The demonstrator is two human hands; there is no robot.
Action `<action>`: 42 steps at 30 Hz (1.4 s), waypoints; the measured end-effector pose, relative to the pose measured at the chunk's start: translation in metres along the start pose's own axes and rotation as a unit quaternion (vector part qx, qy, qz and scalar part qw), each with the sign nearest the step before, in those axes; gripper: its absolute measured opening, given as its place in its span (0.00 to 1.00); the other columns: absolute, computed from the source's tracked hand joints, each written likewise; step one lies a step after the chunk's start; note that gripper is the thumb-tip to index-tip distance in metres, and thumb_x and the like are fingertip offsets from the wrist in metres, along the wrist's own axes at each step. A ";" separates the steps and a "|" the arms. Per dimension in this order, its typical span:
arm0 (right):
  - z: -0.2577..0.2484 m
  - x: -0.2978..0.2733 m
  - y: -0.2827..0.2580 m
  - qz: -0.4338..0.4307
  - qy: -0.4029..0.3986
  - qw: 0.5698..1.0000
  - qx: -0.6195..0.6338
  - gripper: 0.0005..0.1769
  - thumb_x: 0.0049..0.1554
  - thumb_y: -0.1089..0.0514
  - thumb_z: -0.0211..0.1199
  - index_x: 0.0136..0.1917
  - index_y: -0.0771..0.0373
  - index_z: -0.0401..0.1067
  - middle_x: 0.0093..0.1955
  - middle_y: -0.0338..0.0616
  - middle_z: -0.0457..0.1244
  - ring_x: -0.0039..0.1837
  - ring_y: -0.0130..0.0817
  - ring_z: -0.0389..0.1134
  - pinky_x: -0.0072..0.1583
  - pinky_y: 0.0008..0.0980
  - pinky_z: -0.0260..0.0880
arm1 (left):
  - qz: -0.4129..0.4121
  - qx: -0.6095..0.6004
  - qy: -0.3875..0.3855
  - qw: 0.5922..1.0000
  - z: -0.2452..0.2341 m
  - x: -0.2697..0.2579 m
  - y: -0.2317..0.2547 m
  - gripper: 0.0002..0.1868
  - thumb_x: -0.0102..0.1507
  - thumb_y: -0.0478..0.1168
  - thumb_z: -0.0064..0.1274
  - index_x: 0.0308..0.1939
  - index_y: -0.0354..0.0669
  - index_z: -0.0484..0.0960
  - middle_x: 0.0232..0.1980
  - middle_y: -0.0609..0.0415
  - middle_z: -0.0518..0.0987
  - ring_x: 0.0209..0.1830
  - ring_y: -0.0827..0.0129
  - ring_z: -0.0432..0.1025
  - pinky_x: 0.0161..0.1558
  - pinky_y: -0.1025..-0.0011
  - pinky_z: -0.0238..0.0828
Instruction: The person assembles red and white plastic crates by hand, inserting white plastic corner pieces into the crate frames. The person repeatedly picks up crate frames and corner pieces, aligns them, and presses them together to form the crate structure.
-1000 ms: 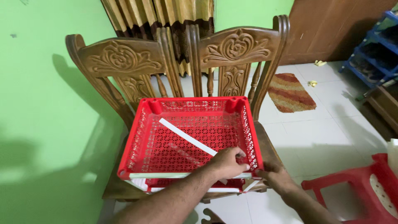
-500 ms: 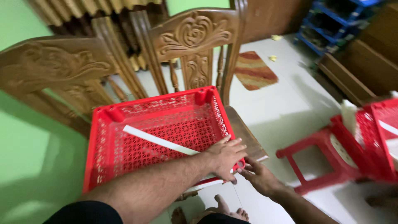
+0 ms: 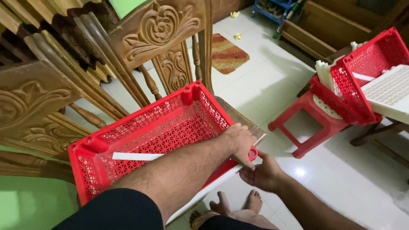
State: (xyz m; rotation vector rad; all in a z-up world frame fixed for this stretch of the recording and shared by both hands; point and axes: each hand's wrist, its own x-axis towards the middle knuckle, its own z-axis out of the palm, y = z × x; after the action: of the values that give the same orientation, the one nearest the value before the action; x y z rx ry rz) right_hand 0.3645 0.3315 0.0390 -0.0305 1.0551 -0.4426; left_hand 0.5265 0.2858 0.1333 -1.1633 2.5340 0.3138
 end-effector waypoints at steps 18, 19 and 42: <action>-0.027 0.142 -0.031 0.125 -0.151 0.971 -0.134 0.19 0.61 0.50 0.54 0.60 0.61 0.70 0.56 0.49 0.70 0.56 0.37 0.72 0.55 0.42 0.78 | -0.053 -0.092 0.059 0.993 0.017 0.008 0.007 0.36 0.38 0.67 0.64 0.41 0.48 0.88 0.48 0.53 0.82 0.59 0.62 0.69 0.67 0.60 0.54; -0.028 0.142 -0.029 0.132 -0.149 0.972 -0.122 0.19 0.61 0.50 0.54 0.60 0.61 0.70 0.56 0.50 0.70 0.55 0.38 0.73 0.55 0.43 0.78 | -0.051 -0.097 0.063 0.992 0.018 0.008 0.006 0.35 0.38 0.67 0.64 0.40 0.48 0.88 0.48 0.53 0.82 0.58 0.62 0.69 0.66 0.61 0.54; -0.004 0.113 -0.034 0.143 -0.070 0.986 0.038 0.19 0.66 0.55 0.51 0.60 0.73 0.68 0.56 0.58 0.69 0.54 0.43 0.74 0.57 0.46 0.79 | -0.034 -0.130 -0.140 0.981 0.009 0.042 -0.009 0.26 0.55 0.61 0.56 0.49 0.52 0.90 0.52 0.50 0.85 0.57 0.58 0.77 0.62 0.59 0.62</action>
State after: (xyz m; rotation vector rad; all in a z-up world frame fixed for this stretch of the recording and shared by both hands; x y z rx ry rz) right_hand 0.3965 0.2602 -0.0494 0.1549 0.8858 -0.2165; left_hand 0.5097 0.2539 0.1086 -1.1991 2.2505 0.7525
